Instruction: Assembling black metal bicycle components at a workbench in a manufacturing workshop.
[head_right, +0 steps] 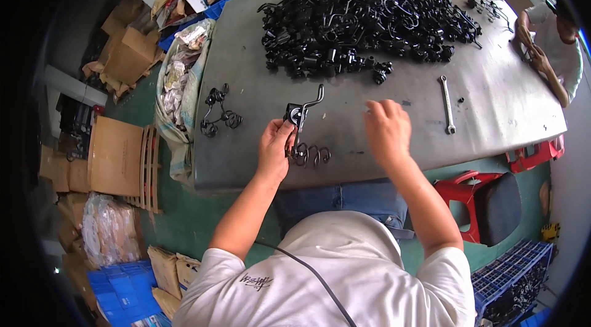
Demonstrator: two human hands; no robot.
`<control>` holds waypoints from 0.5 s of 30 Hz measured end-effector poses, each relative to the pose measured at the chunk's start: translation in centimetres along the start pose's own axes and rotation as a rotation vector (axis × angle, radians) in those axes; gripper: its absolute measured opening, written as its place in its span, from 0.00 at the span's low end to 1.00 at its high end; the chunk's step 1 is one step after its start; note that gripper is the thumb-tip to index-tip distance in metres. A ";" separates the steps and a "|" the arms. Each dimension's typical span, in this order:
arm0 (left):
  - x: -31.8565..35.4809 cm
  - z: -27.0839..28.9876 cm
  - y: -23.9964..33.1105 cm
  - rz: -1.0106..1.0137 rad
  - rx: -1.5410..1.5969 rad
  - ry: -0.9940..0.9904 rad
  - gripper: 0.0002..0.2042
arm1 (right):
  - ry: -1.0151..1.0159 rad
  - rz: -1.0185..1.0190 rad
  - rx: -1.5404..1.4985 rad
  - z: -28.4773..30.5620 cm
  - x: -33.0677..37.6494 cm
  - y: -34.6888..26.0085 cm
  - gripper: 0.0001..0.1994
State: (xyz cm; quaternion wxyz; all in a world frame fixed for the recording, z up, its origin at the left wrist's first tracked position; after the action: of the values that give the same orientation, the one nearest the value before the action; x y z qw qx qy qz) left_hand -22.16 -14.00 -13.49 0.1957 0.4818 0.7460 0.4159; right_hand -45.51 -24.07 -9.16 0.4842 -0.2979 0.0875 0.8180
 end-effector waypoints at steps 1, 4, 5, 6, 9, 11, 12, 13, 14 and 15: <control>0.0 0.0 -0.3 0.021 0.032 -0.026 0.14 | -0.055 0.011 0.095 -0.6 0.8 1.4 0.11; -0.1 0.2 -1.1 0.039 0.085 -0.042 0.14 | -0.142 0.080 0.182 -2.0 2.2 4.0 0.10; -0.2 0.3 -1.5 0.056 0.086 -0.047 0.14 | -0.146 0.126 0.146 -2.3 2.2 4.3 0.07; -0.3 0.2 -1.7 0.070 0.087 -0.052 0.14 | -0.147 0.139 0.141 -2.2 1.8 4.1 0.07; -0.2 0.3 -1.4 0.070 0.053 -0.033 0.15 | -0.311 0.233 -0.099 -1.1 0.4 2.6 0.04; -0.3 0.3 -1.5 0.093 0.054 -0.035 0.16 | -0.451 0.371 -0.155 -0.2 -0.4 1.1 0.04; -0.4 0.2 -1.6 0.095 0.054 -0.036 0.16 | -0.587 0.493 -0.204 -0.5 -0.1 0.2 0.04; -0.4 0.0 -1.6 0.091 0.057 -0.046 0.16 | -0.612 0.568 -0.214 -0.8 -0.1 -0.3 0.04; -0.4 -0.1 -1.6 0.088 0.060 -0.057 0.16 | -0.612 0.565 -0.213 -1.0 -0.5 -0.9 0.04; -0.4 -0.1 -1.6 0.091 0.052 -0.050 0.16 | -0.666 0.545 -0.212 -1.3 -0.9 -1.6 0.05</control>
State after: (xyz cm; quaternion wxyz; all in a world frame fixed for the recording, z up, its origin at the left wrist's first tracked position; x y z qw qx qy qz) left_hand -22.96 -14.69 -14.79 0.1825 0.5302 0.7290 0.3926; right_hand -43.28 -24.47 -9.48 0.2193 -0.0320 -0.0824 0.9716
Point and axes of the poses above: each hand's wrist, its own x-axis away from the middle knuckle, its own z-axis out of the back of the hand, y = z × x, the point moved 6 cm from there along -x, towards the middle knuckle, and after that the axes turned 15 degrees about x, right-handed, at the moved point
